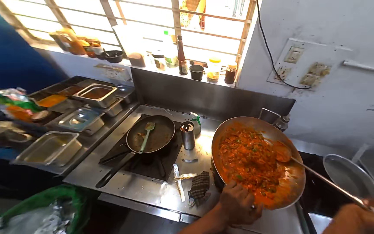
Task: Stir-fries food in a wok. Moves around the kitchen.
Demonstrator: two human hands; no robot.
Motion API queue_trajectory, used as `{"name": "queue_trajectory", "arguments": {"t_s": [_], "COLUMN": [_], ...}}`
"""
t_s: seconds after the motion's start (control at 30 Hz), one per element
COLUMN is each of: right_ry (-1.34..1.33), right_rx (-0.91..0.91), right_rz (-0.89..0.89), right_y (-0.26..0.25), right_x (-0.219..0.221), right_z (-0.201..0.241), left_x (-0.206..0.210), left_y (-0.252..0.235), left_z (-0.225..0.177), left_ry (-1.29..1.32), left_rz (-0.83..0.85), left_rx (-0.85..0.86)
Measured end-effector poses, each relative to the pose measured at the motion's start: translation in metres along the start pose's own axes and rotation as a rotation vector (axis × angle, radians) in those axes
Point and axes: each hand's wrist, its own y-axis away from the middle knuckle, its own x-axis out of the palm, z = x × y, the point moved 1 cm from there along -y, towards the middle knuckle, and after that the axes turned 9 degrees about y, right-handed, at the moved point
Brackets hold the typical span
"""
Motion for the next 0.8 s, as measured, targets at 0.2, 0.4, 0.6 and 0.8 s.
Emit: {"name": "queue_trajectory", "arguments": {"t_s": [0.2,0.4,0.6,0.8], "right_ry": [0.037,-0.364,-0.609,-0.539], "right_rx": [0.319,0.407,0.482,0.361], "right_rz": [0.012,0.687,1.096,1.451], "right_y": [0.013,-0.023,0.009,0.017], "right_x": [0.127,0.17,0.194,0.146], "right_z": [-0.057,-0.126,-0.073,0.037], "left_x": [0.002,-0.005,-0.02,-0.03], "left_y": [0.001,0.005,0.001,-0.015], "left_z": [0.006,0.026,0.068,0.121], "left_ry": [0.045,0.094,0.207,0.281], "left_rz": [-0.025,-0.032,-0.01,0.016], "left_rx": [0.009,0.035,0.032,0.038]}}
